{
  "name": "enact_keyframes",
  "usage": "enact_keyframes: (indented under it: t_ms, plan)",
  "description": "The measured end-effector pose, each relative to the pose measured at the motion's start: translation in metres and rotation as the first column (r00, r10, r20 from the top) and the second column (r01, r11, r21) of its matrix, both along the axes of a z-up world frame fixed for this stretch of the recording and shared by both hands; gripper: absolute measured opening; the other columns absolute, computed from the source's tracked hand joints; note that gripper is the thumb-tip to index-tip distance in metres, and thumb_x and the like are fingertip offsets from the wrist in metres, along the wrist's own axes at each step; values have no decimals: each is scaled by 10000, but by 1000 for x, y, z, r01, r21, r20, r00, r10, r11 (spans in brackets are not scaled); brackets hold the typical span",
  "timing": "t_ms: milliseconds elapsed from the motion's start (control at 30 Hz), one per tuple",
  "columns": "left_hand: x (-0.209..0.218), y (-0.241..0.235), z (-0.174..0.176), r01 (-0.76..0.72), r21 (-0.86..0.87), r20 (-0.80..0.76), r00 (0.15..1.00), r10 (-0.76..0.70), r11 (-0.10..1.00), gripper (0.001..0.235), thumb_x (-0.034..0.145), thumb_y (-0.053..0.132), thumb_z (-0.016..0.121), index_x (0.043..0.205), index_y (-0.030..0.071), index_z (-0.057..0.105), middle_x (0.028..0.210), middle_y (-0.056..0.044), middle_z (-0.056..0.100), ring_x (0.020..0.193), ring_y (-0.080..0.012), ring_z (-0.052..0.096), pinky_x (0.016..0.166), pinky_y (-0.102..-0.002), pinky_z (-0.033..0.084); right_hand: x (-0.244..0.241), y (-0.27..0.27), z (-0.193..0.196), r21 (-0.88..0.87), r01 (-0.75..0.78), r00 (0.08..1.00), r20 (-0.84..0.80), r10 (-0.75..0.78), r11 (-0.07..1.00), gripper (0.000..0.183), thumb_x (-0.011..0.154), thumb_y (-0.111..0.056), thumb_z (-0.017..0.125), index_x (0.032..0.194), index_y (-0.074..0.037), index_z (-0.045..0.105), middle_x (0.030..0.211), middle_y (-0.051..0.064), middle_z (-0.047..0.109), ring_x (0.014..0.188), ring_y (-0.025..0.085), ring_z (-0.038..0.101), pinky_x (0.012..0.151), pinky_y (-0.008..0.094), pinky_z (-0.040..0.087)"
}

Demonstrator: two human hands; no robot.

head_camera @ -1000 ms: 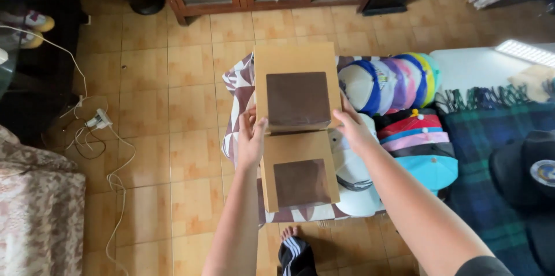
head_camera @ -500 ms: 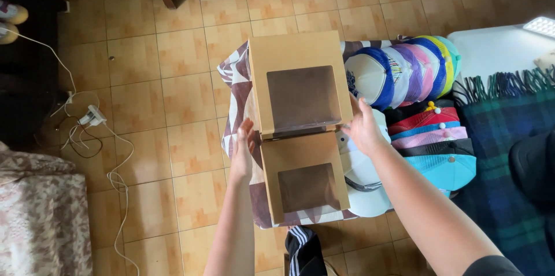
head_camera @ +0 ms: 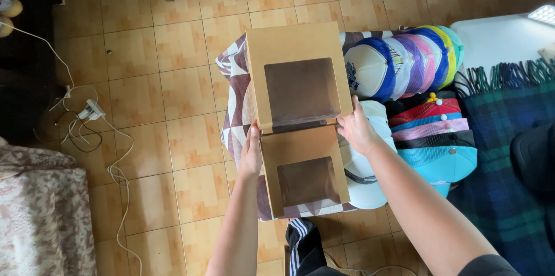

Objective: The person assembles small cardboard boxes with clear plastic windows by folding the flaps and tucking them into place. They repeatedly pick up flat-packed boxes, fold them into shape, and place the finished boxes on a nearby surface.

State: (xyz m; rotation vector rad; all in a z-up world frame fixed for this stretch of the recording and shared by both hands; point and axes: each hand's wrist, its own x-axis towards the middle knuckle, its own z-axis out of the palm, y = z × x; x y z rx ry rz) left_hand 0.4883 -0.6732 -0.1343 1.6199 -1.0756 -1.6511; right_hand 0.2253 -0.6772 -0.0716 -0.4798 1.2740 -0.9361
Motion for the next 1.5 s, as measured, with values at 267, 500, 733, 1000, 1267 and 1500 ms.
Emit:
enact_keyframes:
  t_ms: [267, 500, 733, 1000, 1267, 1500]
  plan:
    - [-3, 50, 43, -57, 20, -22, 998, 58, 998, 644, 1014, 458, 493, 1596, 213, 368, 1631, -240, 326, 1511, -440, 265, 1230, -594, 241, -11, 38, -28, 14, 3, 997, -81, -2, 1000, 977, 964, -792, 126, 1654, -105, 42, 1710, 205, -2, 1538, 450, -88, 1204, 617, -102]
    - [-6, 61, 33, -36, 9, -7, 999, 36, 999, 600, 1028, 335, 543, 1595, 265, 362, 1624, -272, 316, 1503, -451, 283, 1231, -595, 249, -10, 42, -43, -11, 0, 996, -91, -1, 1000, 968, 991, -766, 140, 1647, -66, 8, 1707, 208, -64, 1528, 471, -126, 1207, 623, -124]
    - [-5, 82, 10, -91, -105, 28, 995, 95, 990, 540, 1049, 308, 528, 1565, 199, 409, 1543, -227, 460, 1414, -443, 429, 1174, -598, 354, -28, 82, -68, -200, -5, 981, -189, -33, 980, 805, 1083, -582, 227, 1638, -24, 60, 1696, 239, 22, 1530, 469, 0, 1235, 576, 22]
    - [-49, 179, 70, -2, -473, 112, 992, 62, 881, 289, 1054, 126, 540, 1285, -3, 657, 1228, -124, 701, 1134, -214, 674, 984, -311, 534, -58, 315, 56, 31, -19, 843, -537, 33, 999, 717, 894, -586, 531, 1452, -136, 557, 1399, -10, 673, 1290, 126, 605, 1098, 300, 420]
    - [-234, 292, 70, 757, -458, -65, 494, -867, 465, 306, 938, 192, 637, 1201, 69, 734, 1131, -68, 809, 1052, -137, 754, 950, -251, 571, -70, 609, 27, 67, 583, 755, -414, -509, 810, 458, 972, -245, 586, 1423, -169, 589, 1166, -15, 803, 1072, 68, 738, 913, 206, 567]
    - [-362, 550, 123, 859, -511, -50, -69, -996, -34, 277, 929, 205, 644, 1150, 85, 757, 1093, -40, 816, 986, -120, 786, 888, -244, 598, -34, 840, 44, -172, 923, 257, -388, -885, 344, 447, 963, -218, 526, 1391, -120, 604, 1159, -3, 804, 1015, 102, 712, 926, 241, 534]
